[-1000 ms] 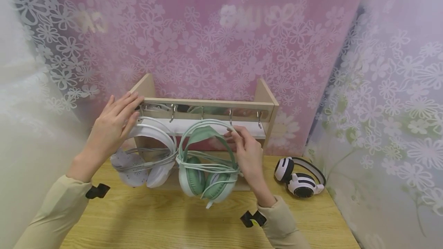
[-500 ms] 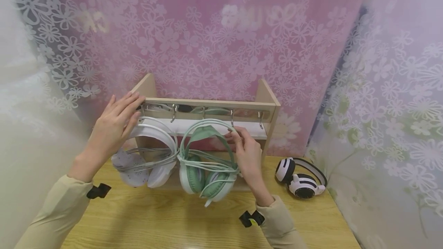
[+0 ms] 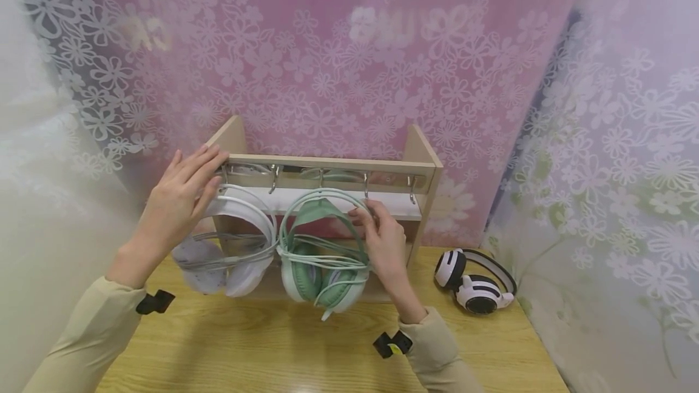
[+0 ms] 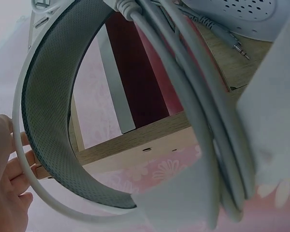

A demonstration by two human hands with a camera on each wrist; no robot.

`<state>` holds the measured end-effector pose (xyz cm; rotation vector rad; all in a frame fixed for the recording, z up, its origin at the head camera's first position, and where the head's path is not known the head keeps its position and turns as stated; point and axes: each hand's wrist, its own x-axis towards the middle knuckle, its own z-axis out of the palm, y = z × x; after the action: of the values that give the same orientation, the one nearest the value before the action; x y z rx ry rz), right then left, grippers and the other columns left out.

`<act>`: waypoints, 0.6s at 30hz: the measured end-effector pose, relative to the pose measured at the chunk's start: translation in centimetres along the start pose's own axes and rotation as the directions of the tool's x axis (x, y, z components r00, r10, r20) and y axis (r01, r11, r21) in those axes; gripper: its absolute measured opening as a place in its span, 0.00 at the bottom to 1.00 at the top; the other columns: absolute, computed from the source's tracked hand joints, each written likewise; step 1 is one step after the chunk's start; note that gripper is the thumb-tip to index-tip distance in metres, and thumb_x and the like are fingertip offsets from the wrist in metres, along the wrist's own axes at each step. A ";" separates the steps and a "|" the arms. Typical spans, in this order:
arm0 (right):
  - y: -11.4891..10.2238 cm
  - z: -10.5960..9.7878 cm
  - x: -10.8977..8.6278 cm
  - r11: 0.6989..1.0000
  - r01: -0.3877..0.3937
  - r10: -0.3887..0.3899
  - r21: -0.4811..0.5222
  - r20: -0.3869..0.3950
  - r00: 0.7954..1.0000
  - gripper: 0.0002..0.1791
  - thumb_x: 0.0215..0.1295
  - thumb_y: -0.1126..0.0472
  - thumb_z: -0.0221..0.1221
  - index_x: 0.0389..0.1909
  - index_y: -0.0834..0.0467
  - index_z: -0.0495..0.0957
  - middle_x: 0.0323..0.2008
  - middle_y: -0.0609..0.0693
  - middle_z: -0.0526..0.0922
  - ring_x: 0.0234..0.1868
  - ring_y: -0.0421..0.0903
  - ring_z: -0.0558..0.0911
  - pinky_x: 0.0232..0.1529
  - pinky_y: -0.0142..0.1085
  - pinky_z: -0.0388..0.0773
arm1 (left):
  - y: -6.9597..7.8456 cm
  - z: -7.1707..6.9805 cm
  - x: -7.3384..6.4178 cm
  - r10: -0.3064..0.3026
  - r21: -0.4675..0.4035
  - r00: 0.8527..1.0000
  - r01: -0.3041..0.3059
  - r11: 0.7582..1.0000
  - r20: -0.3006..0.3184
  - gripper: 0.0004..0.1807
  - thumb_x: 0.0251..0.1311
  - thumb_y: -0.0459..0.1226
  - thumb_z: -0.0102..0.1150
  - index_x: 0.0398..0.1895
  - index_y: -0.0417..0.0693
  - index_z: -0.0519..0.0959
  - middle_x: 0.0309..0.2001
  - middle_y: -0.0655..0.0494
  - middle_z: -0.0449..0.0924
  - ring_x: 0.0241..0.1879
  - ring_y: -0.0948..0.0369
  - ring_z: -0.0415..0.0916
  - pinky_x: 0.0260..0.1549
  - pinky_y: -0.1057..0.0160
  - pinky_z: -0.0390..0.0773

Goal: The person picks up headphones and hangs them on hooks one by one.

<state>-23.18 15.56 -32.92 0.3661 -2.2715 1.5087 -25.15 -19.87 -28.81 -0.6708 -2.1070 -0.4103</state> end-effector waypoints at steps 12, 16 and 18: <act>0.3 0.4 0.4 0.993 -0.064 0.061 0.098 0.033 0.998 0.19 0.77 0.52 0.54 0.58 0.60 0.78 0.50 0.60 0.86 0.52 0.53 0.85 0.48 0.28 0.82 | 0.0 -0.1 0.0 0.002 0.007 1.000 -0.002 1.000 -0.001 0.25 0.73 0.37 0.56 0.71 0.45 0.72 0.71 0.45 0.70 0.73 0.47 0.63 0.78 0.47 0.48; 0.5 0.2 0.3 0.986 -0.109 0.104 0.123 0.042 0.994 0.22 0.77 0.51 0.56 0.63 0.60 0.75 0.53 0.59 0.85 0.53 0.54 0.84 0.51 0.31 0.82 | 0.0 -0.1 0.0 0.002 0.012 1.000 -0.002 1.000 0.003 0.25 0.73 0.37 0.56 0.72 0.46 0.72 0.71 0.45 0.70 0.73 0.47 0.63 0.78 0.46 0.48; 0.6 0.0 0.3 0.983 -0.130 0.124 0.133 0.046 0.991 0.23 0.76 0.51 0.57 0.65 0.59 0.74 0.55 0.59 0.85 0.54 0.53 0.84 0.51 0.30 0.81 | 0.0 -0.1 0.0 0.000 0.011 1.000 0.000 1.000 0.005 0.25 0.73 0.37 0.56 0.72 0.46 0.72 0.71 0.45 0.70 0.74 0.48 0.63 0.78 0.46 0.48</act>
<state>-23.68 15.77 -33.30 0.2947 -2.2657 1.7398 -25.07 -19.92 -28.77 -0.6661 -2.1121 -0.3970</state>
